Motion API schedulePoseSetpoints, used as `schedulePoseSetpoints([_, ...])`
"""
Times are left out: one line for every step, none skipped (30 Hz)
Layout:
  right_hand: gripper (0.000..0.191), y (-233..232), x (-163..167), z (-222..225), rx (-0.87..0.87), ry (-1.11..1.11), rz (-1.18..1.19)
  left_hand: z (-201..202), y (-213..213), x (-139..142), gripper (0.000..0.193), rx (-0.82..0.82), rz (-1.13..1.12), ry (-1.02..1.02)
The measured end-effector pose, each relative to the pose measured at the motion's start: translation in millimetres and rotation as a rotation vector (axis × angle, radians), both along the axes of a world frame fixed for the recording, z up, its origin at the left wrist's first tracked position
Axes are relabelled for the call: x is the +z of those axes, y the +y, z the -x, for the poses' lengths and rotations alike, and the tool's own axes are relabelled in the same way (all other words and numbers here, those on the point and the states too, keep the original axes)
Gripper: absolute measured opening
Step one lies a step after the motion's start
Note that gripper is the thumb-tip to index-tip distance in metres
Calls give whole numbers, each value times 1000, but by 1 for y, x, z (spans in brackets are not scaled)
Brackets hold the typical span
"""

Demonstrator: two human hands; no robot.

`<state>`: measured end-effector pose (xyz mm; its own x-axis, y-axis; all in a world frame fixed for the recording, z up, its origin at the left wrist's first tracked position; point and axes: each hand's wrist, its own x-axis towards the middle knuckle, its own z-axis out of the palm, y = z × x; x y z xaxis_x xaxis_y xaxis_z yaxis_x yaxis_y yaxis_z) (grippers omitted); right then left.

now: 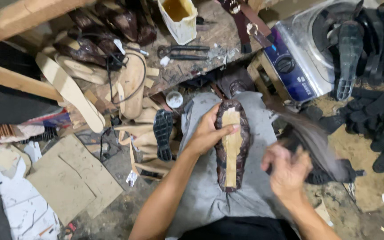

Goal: The person sits on the floor and works on a brown women's shoe, using a curved handheld pressing tool to press and smooth the sole against the shoe upper. They turn the shoe over, press the sole edges around the shoe, peel at the sole edge, and hold up the finished shoe at the end.

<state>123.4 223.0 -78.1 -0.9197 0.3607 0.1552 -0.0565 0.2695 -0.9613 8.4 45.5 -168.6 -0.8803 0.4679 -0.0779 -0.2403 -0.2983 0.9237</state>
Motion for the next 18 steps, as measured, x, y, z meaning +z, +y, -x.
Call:
schedulePoseSetpoints([25,3,1,5,47,-154,-30,2,1,-2,62,17,22,45])
schedulePoseSetpoints([25,7,3,12,98,-307,-63,6,2,-3,63,38,42,90])
schedulePoseSetpoints([27,9,6,13,145,-476,-92,6,2,-5,63,53,63,119])
schedulePoseSetpoints([28,13,11,14,151,-346,-46,6,5,-8,62,51,97,118])
schedulePoseSetpoints([30,12,15,17,168,-206,7,7,4,-9,61,58,140,126])
schedulePoseSetpoints([31,13,22,16,178,-90,61,6,5,-10,60,57,181,110])
schedulePoseSetpoints([31,9,26,19,159,-36,70,5,5,-10,60,53,151,113])
schedulePoseSetpoints([31,4,31,23,146,37,79,4,5,-10,60,57,123,133])
schedulePoseSetpoints([32,1,37,28,134,115,91,3,5,-10,60,61,98,158])
schedulePoseSetpoints([32,-2,43,32,202,-56,-131,2,4,-9,61,65,104,126])
schedulePoseSetpoints([33,-2,49,36,267,-219,-357,1,4,-8,62,68,108,101])
schedulePoseSetpoints([34,-2,54,42,327,-367,-585,2,4,-7,63,75,112,91])
schedulePoseSetpoints([34,-2,58,41,301,-388,-483,1,3,-5,65,70,170,110])
schedulePoseSetpoints([35,-1,61,43,282,-411,-383,2,4,-4,67,70,227,124])
schedulePoseSetpoints([36,-2,61,44,269,-440,-278,1,3,-4,69,73,289,130])
schedulePoseSetpoints([35,-1,62,44,270,-265,-165,0,3,-3,67,75,261,105])
schedulePoseSetpoints([35,-1,61,44,272,-82,-54,1,2,-2,66,83,231,88])
schedulePoseSetpoints([36,-2,59,44,276,117,57,1,2,-2,65,95,202,87])
